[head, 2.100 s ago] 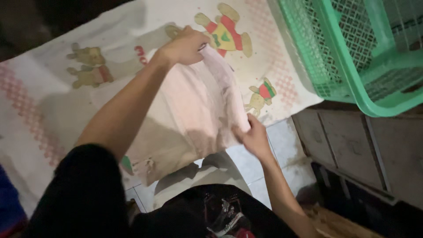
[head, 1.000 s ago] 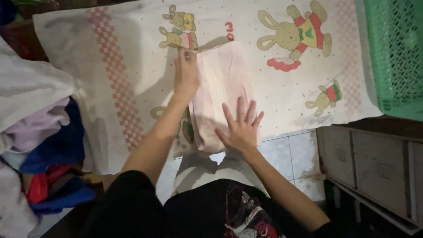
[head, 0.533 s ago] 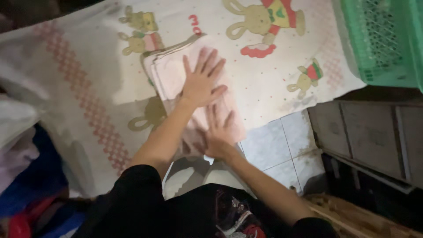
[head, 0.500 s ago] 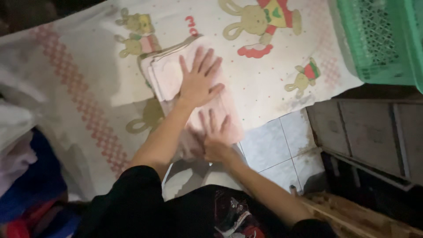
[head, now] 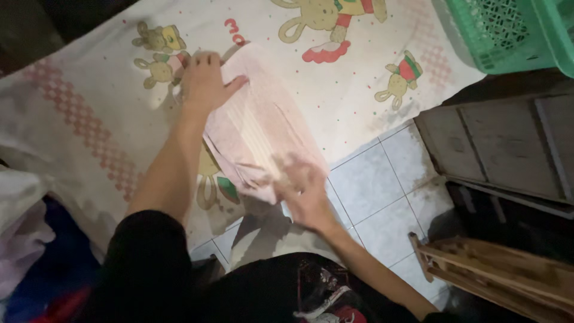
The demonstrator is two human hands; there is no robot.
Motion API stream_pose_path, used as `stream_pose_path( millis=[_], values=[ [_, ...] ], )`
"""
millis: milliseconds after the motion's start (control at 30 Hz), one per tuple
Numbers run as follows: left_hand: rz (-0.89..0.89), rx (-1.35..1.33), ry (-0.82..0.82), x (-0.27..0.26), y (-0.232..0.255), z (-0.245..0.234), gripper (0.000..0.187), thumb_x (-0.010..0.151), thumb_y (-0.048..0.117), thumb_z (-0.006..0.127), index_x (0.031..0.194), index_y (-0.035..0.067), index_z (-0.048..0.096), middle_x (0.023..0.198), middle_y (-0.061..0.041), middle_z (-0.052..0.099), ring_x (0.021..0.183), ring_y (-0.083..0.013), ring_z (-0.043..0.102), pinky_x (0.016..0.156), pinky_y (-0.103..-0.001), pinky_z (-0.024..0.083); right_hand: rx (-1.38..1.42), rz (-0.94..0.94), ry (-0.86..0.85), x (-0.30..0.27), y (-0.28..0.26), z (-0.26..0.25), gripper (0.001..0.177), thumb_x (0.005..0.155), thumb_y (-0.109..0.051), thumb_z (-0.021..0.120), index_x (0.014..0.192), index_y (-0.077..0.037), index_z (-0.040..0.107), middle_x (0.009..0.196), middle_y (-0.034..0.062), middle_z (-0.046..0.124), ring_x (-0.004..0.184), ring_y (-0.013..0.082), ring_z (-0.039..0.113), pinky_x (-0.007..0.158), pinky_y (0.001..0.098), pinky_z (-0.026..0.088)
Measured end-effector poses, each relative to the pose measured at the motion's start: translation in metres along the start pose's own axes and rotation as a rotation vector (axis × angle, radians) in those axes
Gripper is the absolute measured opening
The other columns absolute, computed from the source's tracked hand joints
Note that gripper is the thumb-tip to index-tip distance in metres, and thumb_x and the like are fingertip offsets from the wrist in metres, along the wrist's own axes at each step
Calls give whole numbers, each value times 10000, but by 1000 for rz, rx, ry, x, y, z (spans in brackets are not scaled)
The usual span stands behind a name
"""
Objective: The person folds a pink sheet and a white towel on a table covered with a patterned cloth. Each item is smoothed, folded into a compact rectangle, and placed into a green plastic basket.
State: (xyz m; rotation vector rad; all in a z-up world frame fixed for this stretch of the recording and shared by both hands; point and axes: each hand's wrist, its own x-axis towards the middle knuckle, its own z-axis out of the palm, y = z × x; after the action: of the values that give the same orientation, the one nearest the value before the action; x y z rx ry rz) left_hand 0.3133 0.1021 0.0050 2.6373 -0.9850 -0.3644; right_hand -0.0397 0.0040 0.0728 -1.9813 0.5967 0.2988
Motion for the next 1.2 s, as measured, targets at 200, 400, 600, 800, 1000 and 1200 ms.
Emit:
stream_pose_path(
  millis=[200,400,600,800,1000,1200],
  values=[
    [-72,2,-91,-10,-20,-14,937,777,733,781,1262,-51,614,1196,-281,660,1160,-475,564,1032,-523,421,-182,-81,528,32,11,-37,536,925,-297,759,1346,4,622,1260,211,648,1181,310,582,1025,433,471],
    [-257,-136,-388,16,-37,-16,979,629,688,825,1278,-22,642,1181,-295,671,1183,-452,620,1037,-483,481,357,333,267,54,35,-37,608,762,-339,871,1211,42,717,929,143,764,742,206,675,659,310,529],
    [13,-104,-179,14,-51,-8,910,820,609,917,1297,-107,622,1351,-505,417,1282,-639,380,1000,-544,391,1123,375,248,55,52,-52,676,803,-255,801,1328,35,489,1174,186,729,940,256,751,777,388,616],
    [-419,-642,-449,-69,-80,-20,707,853,399,750,1412,-6,592,1252,-197,716,1102,-288,701,951,-392,549,1260,372,156,55,40,-18,593,860,-248,747,1364,17,583,1261,129,709,1089,226,715,857,339,618],
    [-276,-1258,-386,-126,-86,-18,629,900,265,751,1417,-31,547,1260,-117,710,1083,-186,695,910,-319,564,719,304,189,63,39,-19,540,806,-173,790,1251,23,557,1148,173,705,964,236,716,799,367,613],
    [-547,-1566,62,-203,7,24,595,861,255,782,1338,-20,558,1180,-136,731,1013,-234,726,862,-371,615,555,167,201,77,39,-124,411,764,-100,680,1155,-23,580,924,111,679,747,263,644,575,377,531]
  ],
)
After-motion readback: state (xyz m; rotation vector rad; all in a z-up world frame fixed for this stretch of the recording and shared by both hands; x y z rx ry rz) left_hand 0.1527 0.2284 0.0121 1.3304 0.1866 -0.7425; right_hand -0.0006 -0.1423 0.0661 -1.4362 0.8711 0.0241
